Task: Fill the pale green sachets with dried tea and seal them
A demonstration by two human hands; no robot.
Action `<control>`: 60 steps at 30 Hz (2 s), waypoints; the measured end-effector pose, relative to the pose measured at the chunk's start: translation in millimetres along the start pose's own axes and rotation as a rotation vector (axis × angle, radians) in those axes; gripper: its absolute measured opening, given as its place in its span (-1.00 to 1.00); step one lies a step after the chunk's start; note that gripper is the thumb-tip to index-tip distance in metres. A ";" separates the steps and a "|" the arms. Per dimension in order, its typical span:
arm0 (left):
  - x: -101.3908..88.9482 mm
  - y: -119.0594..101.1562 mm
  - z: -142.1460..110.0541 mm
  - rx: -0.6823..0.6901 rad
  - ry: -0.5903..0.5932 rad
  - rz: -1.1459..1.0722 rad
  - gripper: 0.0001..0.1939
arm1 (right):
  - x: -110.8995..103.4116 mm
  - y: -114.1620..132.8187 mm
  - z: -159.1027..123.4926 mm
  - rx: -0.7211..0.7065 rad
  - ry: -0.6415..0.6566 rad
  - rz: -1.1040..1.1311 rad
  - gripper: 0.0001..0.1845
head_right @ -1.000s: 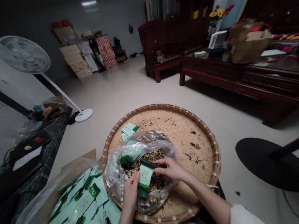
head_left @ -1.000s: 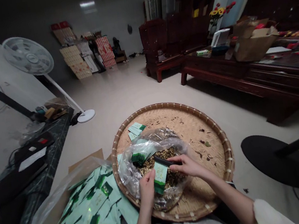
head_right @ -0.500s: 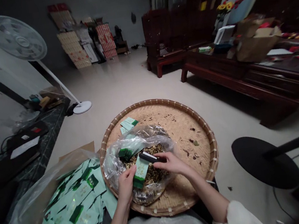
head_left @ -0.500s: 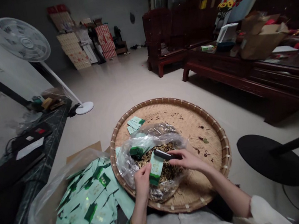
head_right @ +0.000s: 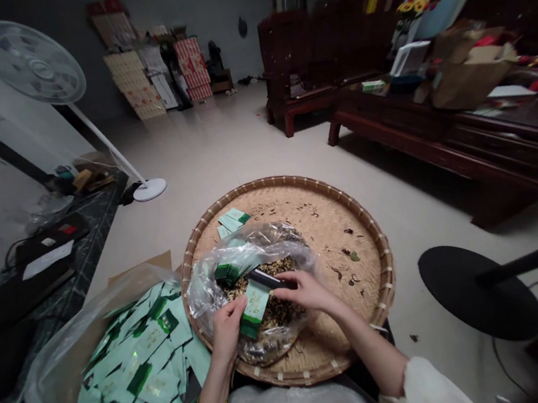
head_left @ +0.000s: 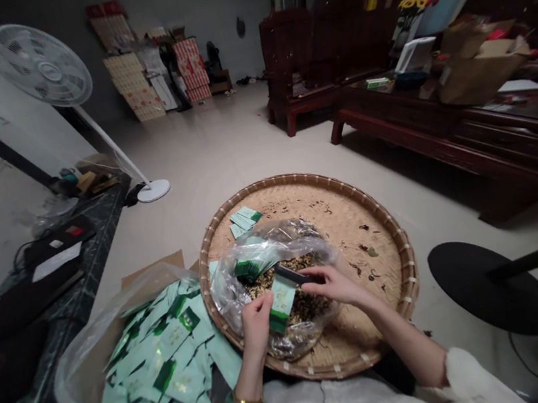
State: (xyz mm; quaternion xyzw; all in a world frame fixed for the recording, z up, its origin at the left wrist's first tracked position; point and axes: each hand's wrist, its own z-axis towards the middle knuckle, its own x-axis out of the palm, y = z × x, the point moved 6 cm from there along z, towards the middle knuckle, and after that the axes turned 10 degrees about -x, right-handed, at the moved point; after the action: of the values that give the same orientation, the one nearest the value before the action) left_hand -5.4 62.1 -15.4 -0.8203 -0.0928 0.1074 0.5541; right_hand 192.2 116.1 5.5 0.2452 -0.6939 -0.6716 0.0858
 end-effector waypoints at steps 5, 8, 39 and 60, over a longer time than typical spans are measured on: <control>3.9 -4.1 -0.9 0.007 0.025 -0.008 -0.67 | 9.5 10.4 1.4 -0.098 0.013 -0.044 -0.54; 2.3 -5.6 -0.3 0.002 0.017 -0.029 -0.68 | 9.1 7.9 0.6 -0.088 0.003 -0.010 -0.45; 23.7 -10.3 -17.1 0.060 0.190 0.174 -0.69 | 24.1 21.6 4.2 -0.366 -0.293 -0.243 -0.64; -21.1 -45.0 28.2 0.585 -0.345 0.550 -0.78 | 37.5 -10.3 8.0 -0.130 -0.101 -0.041 -0.44</control>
State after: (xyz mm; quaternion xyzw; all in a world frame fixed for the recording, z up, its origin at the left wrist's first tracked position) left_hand -35.0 98.0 17.7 -0.5929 0.0720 0.4083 0.6903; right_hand 158.5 106.4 -13.0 0.2191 -0.6471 -0.7283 0.0527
